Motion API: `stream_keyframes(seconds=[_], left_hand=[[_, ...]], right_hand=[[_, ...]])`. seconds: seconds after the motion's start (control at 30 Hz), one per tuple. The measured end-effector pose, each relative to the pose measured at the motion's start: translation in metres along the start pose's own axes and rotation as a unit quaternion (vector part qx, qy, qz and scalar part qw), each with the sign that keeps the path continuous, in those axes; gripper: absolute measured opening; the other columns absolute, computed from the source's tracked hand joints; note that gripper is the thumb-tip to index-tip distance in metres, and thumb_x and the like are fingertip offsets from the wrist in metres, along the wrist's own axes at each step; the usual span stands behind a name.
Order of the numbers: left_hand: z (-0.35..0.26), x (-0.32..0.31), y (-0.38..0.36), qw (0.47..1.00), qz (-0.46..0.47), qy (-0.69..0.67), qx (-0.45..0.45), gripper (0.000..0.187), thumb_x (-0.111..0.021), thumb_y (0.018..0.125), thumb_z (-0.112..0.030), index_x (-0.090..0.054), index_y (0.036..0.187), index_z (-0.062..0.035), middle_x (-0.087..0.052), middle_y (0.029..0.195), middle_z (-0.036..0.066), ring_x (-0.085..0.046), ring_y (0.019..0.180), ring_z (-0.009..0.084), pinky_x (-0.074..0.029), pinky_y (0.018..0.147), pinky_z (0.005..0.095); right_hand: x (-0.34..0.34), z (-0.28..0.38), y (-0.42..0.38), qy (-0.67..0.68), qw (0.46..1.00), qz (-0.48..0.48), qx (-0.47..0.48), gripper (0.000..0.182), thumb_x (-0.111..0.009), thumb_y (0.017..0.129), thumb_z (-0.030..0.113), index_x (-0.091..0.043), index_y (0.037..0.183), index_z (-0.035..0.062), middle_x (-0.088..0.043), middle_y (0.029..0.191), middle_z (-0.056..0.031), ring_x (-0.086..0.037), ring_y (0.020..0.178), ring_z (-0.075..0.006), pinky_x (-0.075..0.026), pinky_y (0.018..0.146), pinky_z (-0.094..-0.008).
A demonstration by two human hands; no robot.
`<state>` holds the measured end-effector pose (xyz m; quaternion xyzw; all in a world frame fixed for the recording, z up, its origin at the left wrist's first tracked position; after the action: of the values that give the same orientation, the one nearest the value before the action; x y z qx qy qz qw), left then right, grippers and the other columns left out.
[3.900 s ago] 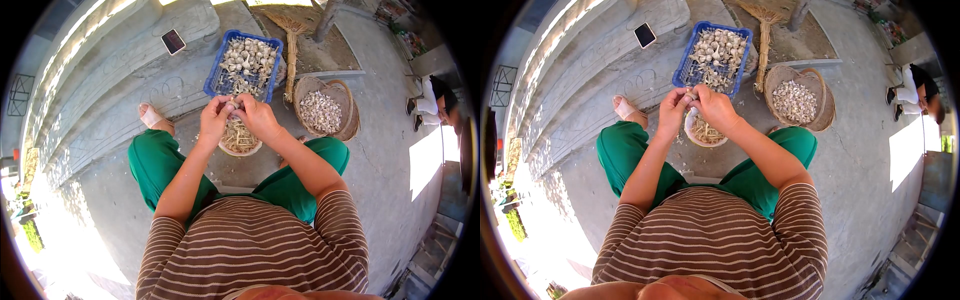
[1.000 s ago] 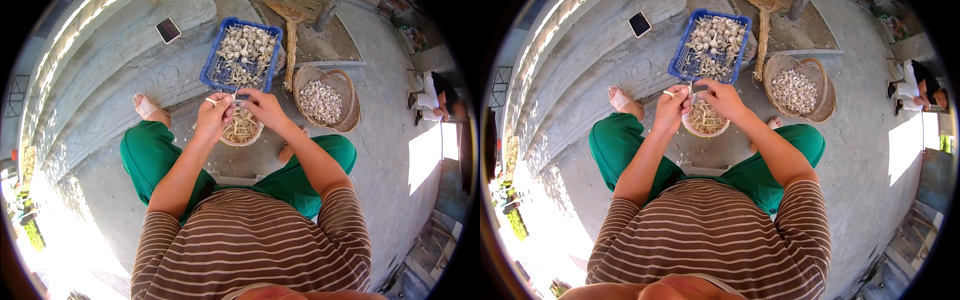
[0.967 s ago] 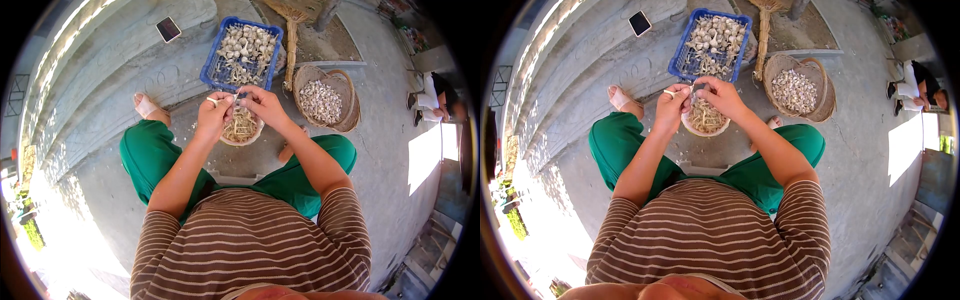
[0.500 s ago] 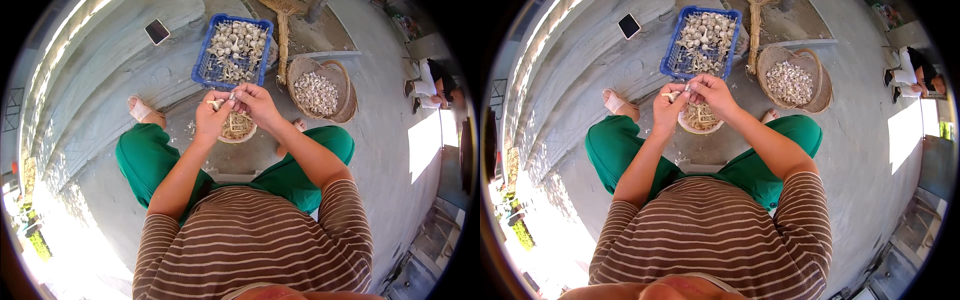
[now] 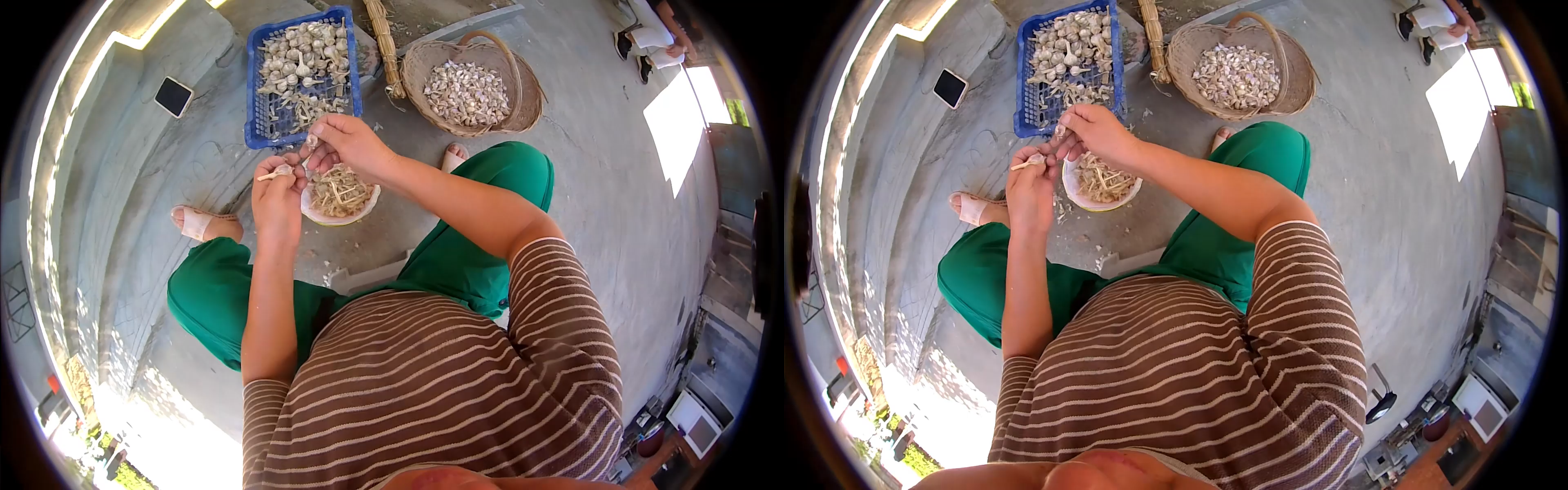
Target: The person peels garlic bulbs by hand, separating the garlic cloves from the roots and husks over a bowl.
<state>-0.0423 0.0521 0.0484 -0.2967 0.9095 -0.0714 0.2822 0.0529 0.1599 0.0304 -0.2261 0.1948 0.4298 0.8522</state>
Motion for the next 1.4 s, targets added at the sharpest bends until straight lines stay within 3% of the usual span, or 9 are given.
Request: stream_keyframes(seconds=[0.1,0.23,0.3,0.33,0.5,0.8,1.17,1.3,1.4], left_hand=[[0.002,0.004,0.001,0.999,-0.021,0.039,0.0,0.016,-0.045,0.088,0.0,-0.048,0.104,-0.0003,-0.054,0.1,0.011,-0.055,0.086,0.0188,-0.045,0.076,0.0294],[-0.007,0.002,0.002,0.996,-0.031,0.072,-0.042,0.019,-0.044,0.093,-0.004,-0.049,0.11,0.0021,-0.054,0.101,0.01,-0.058,0.091,0.0213,-0.046,0.076,0.0299],[-0.014,-0.001,0.0,0.994,-0.029,0.087,-0.056,0.025,-0.044,0.094,-0.007,-0.047,0.117,0.0024,-0.055,0.101,0.009,-0.058,0.091,0.02,-0.046,0.075,0.0285],[-0.016,-0.004,-0.002,0.991,-0.033,0.119,-0.052,0.03,-0.044,0.095,-0.008,-0.046,0.122,0.002,-0.055,0.105,0.008,-0.058,0.091,0.0173,-0.045,0.076,0.0275],[-0.005,-0.008,0.001,0.988,0.015,0.149,-0.041,0.036,-0.042,0.096,-0.012,-0.043,0.129,0.0011,-0.054,0.114,0.009,-0.054,0.099,0.0155,-0.043,0.08,0.0265],[0.006,-0.008,0.008,0.986,0.067,0.152,-0.012,0.041,-0.033,0.098,-0.019,-0.039,0.129,0.0075,-0.048,0.123,0.017,-0.05,0.111,0.0212,-0.04,0.095,0.0333],[0.013,0.007,0.017,0.979,0.047,0.198,-0.014,0.036,-0.041,0.098,-0.02,-0.042,0.124,0.0047,-0.054,0.113,0.013,-0.057,0.098,0.019,-0.048,0.085,0.0312],[0.005,-0.01,0.007,0.984,0.034,0.17,-0.032,0.034,-0.04,0.098,-0.019,-0.045,0.122,0.0048,-0.054,0.113,0.014,-0.057,0.099,0.0185,-0.047,0.085,0.0305],[0.007,-0.006,0.009,0.992,0.072,0.106,-0.005,0.035,-0.038,0.098,-0.017,-0.046,0.123,0.0063,-0.053,0.117,0.014,-0.055,0.102,0.0184,-0.045,0.087,0.03]], right_hand=[[0.006,-0.006,0.002,0.042,0.999,-0.023,-0.002,0.019,-0.043,0.096,0.018,-0.052,0.093,0.0013,-0.061,0.082,-0.0088,-0.063,0.069,-0.0159,-0.05,0.058,-0.0258],[0.007,-0.012,0.0,-0.144,0.989,-0.019,0.009,0.018,-0.047,0.094,0.017,-0.055,0.091,0.0011,-0.06,0.08,-0.0069,-0.061,0.065,-0.0139,-0.049,0.057,-0.0263],[0.003,-0.008,-0.002,-0.35,0.93,-0.003,0.11,0.016,-0.051,0.092,0.016,-0.056,0.092,0.0009,-0.061,0.08,-0.0068,-0.061,0.069,-0.0139,-0.049,0.06,-0.0277],[-0.001,-0.002,-0.005,-0.459,0.859,-0.04,0.222,0.015,-0.056,0.089,0.015,-0.058,0.095,0.0012,-0.061,0.082,-0.0073,-0.06,0.075,-0.0135,-0.049,0.064,-0.0286],[-0.001,0.008,-0.007,-0.22,0.944,-0.039,0.244,0.019,-0.066,0.082,0.016,-0.06,0.094,0.0027,-0.06,0.085,-0.0066,-0.06,0.081,-0.0155,-0.049,0.069,-0.0297],[-0.018,0.014,-0.01,-0.341,0.903,-0.032,0.261,0.018,-0.071,0.071,0.019,-0.061,0.077,0.0062,-0.061,0.078,-0.007,-0.063,0.069,-0.0205,-0.051,0.063,-0.0327],[-0.01,0.015,-0.001,-0.324,0.909,-0.037,0.259,0.01,-0.067,0.07,0.014,-0.063,0.076,0.0072,-0.064,0.073,-0.0067,-0.063,0.067,-0.0204,-0.049,0.061,-0.0333],[-0.014,0.022,-0.007,-0.316,0.907,-0.018,0.276,0.018,-0.068,0.068,0.016,-0.066,0.083,0.0067,-0.065,0.074,-0.0081,-0.064,0.068,-0.0212,-0.05,0.061,-0.0332],[-0.021,0.034,-0.027,-0.423,0.881,0.004,0.213,0.026,-0.072,0.067,0.016,-0.064,0.089,0.0043,-0.061,0.08,-0.0086,-0.062,0.073,-0.0217,-0.05,0.065,-0.0325]])
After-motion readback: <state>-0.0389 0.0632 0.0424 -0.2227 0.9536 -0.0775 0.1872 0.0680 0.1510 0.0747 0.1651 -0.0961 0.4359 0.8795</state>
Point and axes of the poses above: each hand's wrist, its own y-axis towards the middle knuckle, its own x-axis out of the back of the hand, z = x × y, the point moved 5 cm from there along y, towards the middle knuckle
